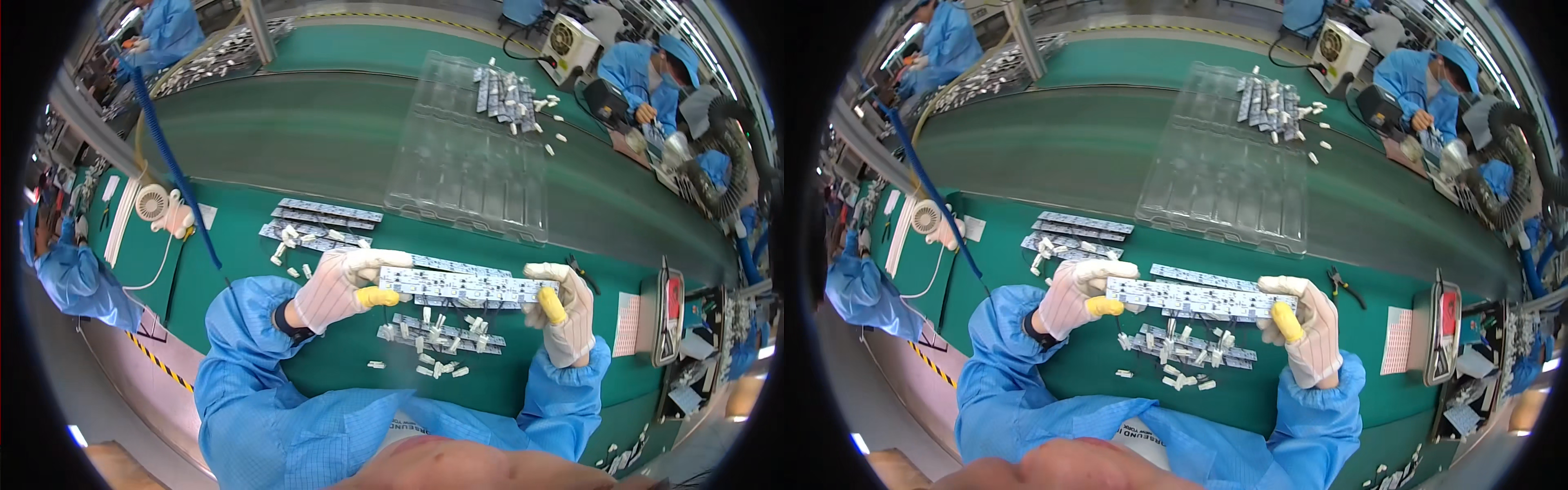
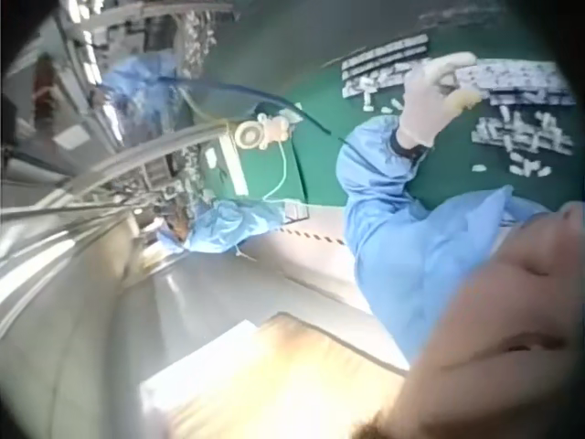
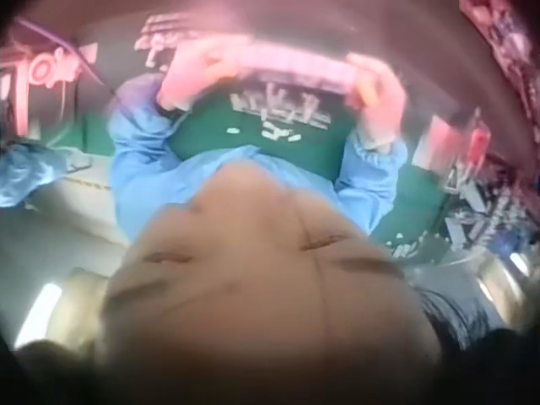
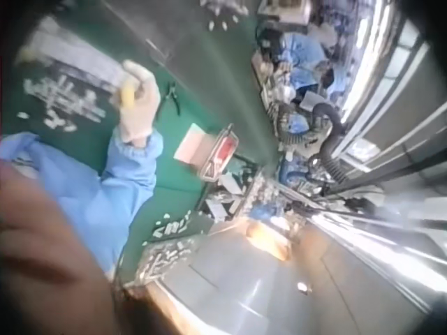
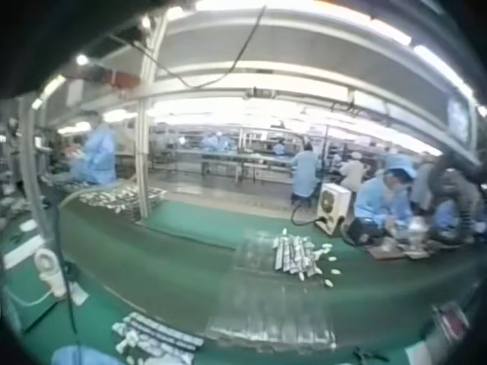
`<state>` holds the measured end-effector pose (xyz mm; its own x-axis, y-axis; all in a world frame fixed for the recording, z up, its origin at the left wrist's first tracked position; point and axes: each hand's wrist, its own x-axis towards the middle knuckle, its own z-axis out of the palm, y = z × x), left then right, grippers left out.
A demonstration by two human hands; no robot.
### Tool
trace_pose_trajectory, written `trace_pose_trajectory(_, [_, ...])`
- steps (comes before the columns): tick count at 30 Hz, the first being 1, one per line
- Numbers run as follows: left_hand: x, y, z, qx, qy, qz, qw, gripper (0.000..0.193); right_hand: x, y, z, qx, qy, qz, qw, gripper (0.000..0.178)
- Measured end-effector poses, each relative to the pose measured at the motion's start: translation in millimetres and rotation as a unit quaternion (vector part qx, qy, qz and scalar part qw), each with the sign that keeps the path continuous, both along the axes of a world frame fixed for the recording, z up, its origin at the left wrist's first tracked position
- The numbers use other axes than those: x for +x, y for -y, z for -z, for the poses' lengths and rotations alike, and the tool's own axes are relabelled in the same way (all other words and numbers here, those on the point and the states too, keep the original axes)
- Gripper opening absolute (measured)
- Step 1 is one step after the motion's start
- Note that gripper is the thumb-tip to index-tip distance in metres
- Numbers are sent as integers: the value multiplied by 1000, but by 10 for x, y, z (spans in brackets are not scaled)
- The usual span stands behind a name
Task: Manually assembling electronic components and plastic caps onto a circuit board at an assembly station.
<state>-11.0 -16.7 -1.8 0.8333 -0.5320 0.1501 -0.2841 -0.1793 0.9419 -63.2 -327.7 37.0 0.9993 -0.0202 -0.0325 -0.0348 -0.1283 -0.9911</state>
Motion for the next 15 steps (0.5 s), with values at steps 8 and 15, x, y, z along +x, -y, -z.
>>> trace_pose_trajectory(8, [9, -39, -27, 35, 22, 10, 999, 49, 37, -14, 2, -5, 13, -16, 1000, 36])
trace_pose_trajectory(15, [-12, 2, -115, 16, 11, 12, 1000, 46, 15, 8, 17, 0, 6, -19, 1000, 41])
